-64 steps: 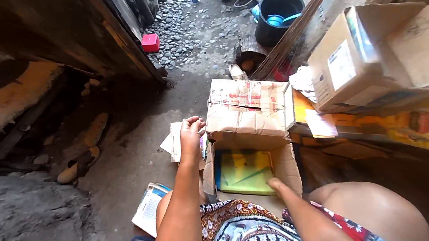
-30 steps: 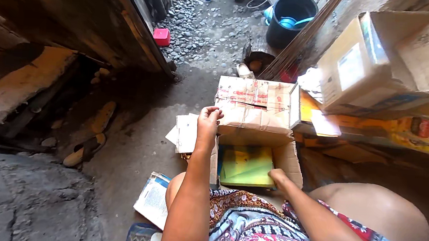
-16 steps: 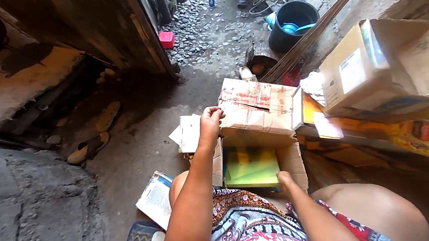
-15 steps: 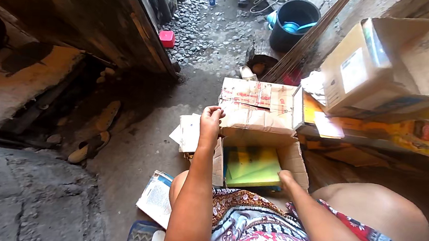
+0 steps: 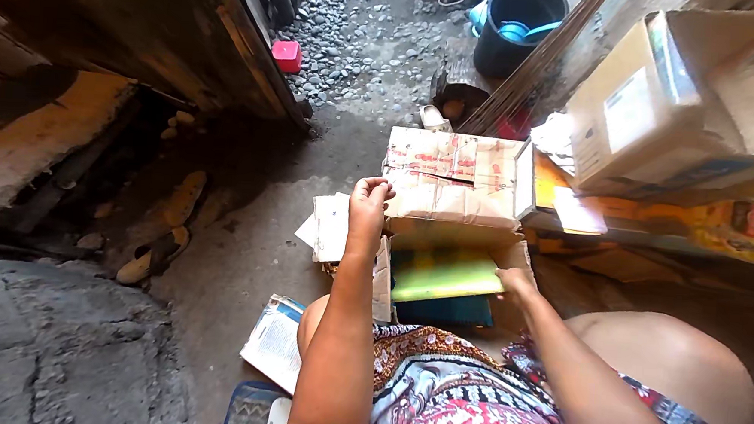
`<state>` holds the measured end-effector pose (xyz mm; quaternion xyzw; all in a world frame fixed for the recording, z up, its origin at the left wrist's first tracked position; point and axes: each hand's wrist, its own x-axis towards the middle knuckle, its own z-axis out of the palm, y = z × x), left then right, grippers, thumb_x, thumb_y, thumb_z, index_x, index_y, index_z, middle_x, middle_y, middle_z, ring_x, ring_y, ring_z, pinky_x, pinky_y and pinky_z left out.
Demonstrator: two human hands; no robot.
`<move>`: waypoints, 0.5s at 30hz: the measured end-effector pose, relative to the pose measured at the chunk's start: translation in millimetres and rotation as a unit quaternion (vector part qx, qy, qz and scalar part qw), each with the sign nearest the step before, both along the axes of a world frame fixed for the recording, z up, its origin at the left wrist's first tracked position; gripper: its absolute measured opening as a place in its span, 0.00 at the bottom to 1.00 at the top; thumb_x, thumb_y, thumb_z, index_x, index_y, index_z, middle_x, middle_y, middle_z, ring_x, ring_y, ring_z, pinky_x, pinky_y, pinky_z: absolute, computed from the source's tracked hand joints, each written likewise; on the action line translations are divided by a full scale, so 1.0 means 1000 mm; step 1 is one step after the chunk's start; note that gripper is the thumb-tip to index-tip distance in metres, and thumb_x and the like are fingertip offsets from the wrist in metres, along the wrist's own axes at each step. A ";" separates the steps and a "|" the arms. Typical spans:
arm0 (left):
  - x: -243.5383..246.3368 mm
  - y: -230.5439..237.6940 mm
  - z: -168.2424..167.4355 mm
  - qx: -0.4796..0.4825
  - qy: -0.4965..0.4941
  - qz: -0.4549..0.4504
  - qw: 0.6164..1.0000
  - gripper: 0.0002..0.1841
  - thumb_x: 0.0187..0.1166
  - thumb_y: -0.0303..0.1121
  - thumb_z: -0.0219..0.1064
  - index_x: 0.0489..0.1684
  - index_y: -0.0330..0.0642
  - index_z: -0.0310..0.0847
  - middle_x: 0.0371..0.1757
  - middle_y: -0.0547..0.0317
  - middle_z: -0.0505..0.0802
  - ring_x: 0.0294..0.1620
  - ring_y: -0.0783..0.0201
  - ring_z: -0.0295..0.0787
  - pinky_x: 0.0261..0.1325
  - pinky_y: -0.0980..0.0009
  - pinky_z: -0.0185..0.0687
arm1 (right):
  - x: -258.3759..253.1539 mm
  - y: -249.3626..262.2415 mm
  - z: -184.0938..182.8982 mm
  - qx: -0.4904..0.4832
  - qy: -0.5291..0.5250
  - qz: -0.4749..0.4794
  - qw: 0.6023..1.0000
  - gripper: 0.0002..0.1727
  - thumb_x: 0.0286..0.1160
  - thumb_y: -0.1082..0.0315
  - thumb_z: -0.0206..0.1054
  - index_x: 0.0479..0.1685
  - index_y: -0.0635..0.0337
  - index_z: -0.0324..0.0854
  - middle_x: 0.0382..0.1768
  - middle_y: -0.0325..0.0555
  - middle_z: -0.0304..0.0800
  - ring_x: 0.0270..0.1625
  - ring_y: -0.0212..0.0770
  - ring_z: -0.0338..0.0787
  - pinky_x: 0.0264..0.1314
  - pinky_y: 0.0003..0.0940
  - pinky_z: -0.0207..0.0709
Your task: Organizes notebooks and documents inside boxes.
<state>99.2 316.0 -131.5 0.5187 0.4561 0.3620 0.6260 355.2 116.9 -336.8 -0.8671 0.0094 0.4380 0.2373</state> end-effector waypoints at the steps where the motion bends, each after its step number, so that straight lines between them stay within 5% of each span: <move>1: 0.003 0.003 0.000 -0.004 -0.013 0.011 1.000 0.13 0.90 0.32 0.54 0.63 0.34 0.77 0.56 0.47 0.90 0.53 0.61 0.89 0.55 0.64 0.84 | 0.001 0.004 0.011 -0.003 -0.004 0.021 1.000 0.27 0.92 0.55 0.54 0.74 0.71 0.70 0.54 0.66 0.82 0.38 0.49 0.87 0.41 0.46 0.84; 6: 0.010 0.006 0.000 -0.005 -0.021 0.013 1.000 0.13 0.89 0.31 0.55 0.61 0.33 0.78 0.54 0.46 0.91 0.51 0.61 0.90 0.54 0.64 0.84 | -0.004 0.015 0.074 0.067 -0.006 0.057 0.996 0.23 0.93 0.57 0.55 0.71 0.70 0.71 0.50 0.63 0.80 0.34 0.50 0.85 0.37 0.49 0.84; 9: 0.013 0.005 0.001 -0.010 -0.025 0.014 1.000 0.12 0.90 0.30 0.55 0.61 0.33 0.77 0.54 0.46 0.90 0.51 0.62 0.89 0.54 0.65 0.84 | -0.010 0.006 0.097 0.106 -0.032 0.072 0.991 0.17 0.92 0.60 0.56 0.58 0.69 0.74 0.36 0.54 0.78 0.21 0.42 0.79 0.27 0.43 0.83; 15: 0.011 0.001 0.001 -0.011 -0.028 0.010 1.000 0.12 0.90 0.30 0.55 0.61 0.33 0.77 0.54 0.47 0.90 0.51 0.62 0.89 0.54 0.65 0.84 | -0.037 -0.024 0.168 0.203 -0.124 0.126 0.963 0.11 0.86 0.65 0.62 0.43 0.67 0.78 0.24 0.47 0.81 0.14 0.36 0.77 0.17 0.33 0.76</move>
